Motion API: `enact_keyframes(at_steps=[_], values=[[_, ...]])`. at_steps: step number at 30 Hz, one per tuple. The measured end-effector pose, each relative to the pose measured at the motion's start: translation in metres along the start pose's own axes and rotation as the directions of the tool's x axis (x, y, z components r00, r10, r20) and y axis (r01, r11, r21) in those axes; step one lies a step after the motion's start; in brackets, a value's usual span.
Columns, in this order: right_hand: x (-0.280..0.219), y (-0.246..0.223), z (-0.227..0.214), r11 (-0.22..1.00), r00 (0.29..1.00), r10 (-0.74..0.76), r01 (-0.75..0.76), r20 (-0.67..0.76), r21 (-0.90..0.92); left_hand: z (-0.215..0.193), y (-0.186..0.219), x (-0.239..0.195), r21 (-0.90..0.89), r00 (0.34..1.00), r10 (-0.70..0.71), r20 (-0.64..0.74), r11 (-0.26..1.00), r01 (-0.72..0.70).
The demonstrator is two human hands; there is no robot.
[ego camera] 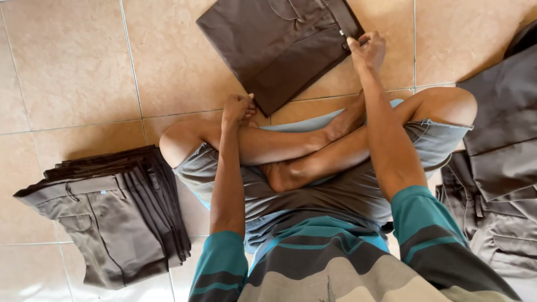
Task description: The person sits cross-legged on a tiled floor and folds a pair of brown trousers by hand. They smooth the fabric, fold the legs together, and then fold the garment into a compact rectangle before placing it on a stack of similar trousers.
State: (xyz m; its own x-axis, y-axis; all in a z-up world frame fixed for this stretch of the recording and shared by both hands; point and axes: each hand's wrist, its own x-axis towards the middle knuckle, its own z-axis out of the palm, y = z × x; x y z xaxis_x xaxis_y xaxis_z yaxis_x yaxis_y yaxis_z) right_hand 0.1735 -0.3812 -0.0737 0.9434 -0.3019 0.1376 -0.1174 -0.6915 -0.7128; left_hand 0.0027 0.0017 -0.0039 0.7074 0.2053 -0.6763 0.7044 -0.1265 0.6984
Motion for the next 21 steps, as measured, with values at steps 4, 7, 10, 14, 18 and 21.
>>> enact_keyframes(at_steps=[4, 7, 10, 14, 18, 21], values=[[-0.002, -0.010, -0.003, 0.913, 0.949, 0.308, -0.314, 0.062, 0.261, 0.005, -0.005, 0.023, -0.063, 0.994, -0.079, -0.080, 0.995, 0.074], [-0.005, -0.019, -0.007, 0.897, 0.908, 0.401, -0.416, 0.122, 0.149, 0.004, -0.010, 0.029, -0.112, 0.989, -0.102, -0.106, 0.990, 0.090], [0.001, -0.015, 0.002, 0.925, 0.926, 0.374, -0.377, 0.055, 0.047, 0.004, 0.003, 0.016, -0.094, 0.985, -0.125, -0.116, 0.989, 0.115], [0.001, 0.006, 0.013, 0.953, 0.958, 0.285, -0.288, 0.036, 0.098, 0.005, 0.002, 0.018, -0.093, 0.982, -0.136, -0.132, 0.988, 0.125], [0.007, 0.032, 0.028, 0.943, 0.940, 0.334, -0.333, -0.067, 0.015, 0.007, -0.003, 0.022, -0.026, 0.990, -0.066, -0.127, 0.998, 0.063], [0.022, 0.077, 0.053, 0.987, 0.966, 0.160, -0.161, -0.204, 0.011, 0.013, -0.005, 0.027, 0.004, 0.995, -0.024, -0.094, 1.000, 0.024]])
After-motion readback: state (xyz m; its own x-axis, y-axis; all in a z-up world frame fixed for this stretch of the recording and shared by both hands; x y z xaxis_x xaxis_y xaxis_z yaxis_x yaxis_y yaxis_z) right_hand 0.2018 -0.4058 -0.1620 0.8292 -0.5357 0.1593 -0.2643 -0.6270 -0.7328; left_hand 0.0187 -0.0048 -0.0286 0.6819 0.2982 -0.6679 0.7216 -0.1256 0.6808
